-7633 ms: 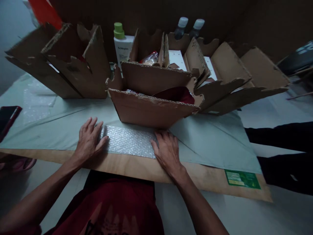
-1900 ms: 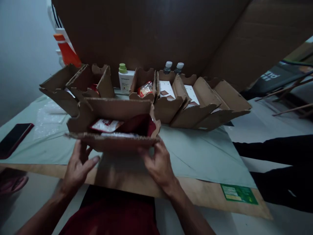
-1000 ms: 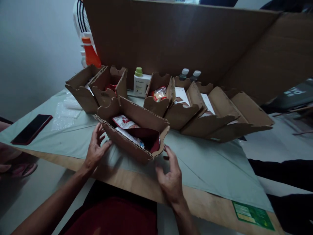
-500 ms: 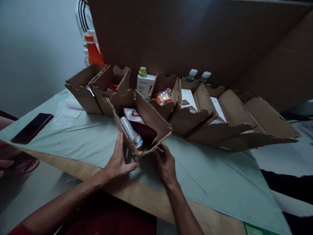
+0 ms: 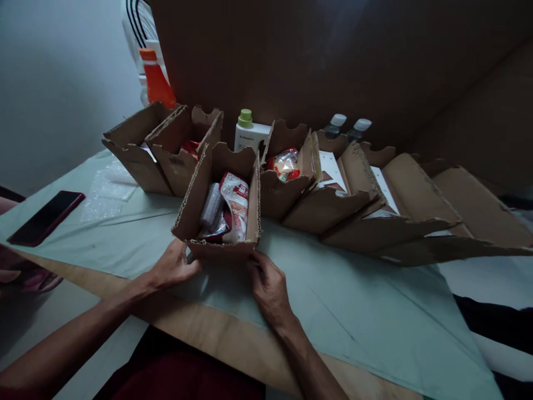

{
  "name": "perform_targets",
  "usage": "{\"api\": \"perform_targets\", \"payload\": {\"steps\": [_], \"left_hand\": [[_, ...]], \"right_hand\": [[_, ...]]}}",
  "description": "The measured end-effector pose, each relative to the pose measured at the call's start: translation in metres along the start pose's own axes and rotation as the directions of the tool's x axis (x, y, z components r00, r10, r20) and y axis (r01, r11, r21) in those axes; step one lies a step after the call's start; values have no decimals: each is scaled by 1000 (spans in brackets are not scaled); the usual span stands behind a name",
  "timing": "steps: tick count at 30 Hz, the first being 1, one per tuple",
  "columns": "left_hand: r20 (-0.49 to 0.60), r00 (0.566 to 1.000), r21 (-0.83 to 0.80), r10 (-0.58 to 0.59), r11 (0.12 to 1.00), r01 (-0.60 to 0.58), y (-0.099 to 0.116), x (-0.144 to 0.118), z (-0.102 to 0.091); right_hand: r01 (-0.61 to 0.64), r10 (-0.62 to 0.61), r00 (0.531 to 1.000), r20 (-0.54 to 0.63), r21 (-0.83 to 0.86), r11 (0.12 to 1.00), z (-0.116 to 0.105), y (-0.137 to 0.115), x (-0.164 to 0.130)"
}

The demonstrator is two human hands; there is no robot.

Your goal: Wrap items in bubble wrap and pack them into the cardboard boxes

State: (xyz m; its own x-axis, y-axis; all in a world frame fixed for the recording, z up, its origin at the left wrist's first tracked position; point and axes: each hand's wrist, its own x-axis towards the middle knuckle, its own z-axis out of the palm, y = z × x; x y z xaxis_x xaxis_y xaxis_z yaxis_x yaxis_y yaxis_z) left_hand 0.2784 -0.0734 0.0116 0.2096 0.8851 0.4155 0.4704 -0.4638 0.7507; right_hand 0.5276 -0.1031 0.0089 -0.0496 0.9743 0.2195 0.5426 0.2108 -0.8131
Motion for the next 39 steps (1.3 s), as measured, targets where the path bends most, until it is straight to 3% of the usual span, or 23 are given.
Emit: {"api": "perform_targets", "payload": {"steps": [3,7,9,12,15,19,23,26,30,33,36,39], "left_hand": [[-12,1000,20,-13,1000,14,-9,13,-3],[-74,975,206,-210,953,221,-23,50,0],[-125,947,314,-296,893,321,-28,68,0],[-168,929,346,-330,863,369,-31,80,2],[-162,931,254,-327,898,360,-31,77,10],[-36,965,111,-259,959,262,-34,78,29],[45,980,63,-196,979,193,-42,92,41],[130,981,51,-146,989,140,-42,93,40],[207,975,46,-78,996,70,-36,65,17],[200,980,137,-20,991,-8,-34,21,-11],[63,998,294,-28,956,8,-38,-30,-34],[-83,996,373,-38,925,66,-42,-69,-42]], "right_hand": [[-29,24,999,47,93,995,5,3,15],[-83,69,995,73,216,973,14,13,31],[-63,53,997,51,205,977,20,19,31],[30,-36,998,42,131,991,27,28,24],[84,-90,994,63,99,992,28,30,19],[72,-79,995,64,94,993,27,30,22],[71,-77,995,69,88,994,27,32,24],[83,-86,995,56,61,995,28,32,23],[167,-166,985,46,-3,986,26,10,34],[275,-272,960,72,-30,961,27,-35,63],[361,-352,931,95,-104,927,36,-92,109],[367,-330,929,168,-298,881,55,-138,162]]}}
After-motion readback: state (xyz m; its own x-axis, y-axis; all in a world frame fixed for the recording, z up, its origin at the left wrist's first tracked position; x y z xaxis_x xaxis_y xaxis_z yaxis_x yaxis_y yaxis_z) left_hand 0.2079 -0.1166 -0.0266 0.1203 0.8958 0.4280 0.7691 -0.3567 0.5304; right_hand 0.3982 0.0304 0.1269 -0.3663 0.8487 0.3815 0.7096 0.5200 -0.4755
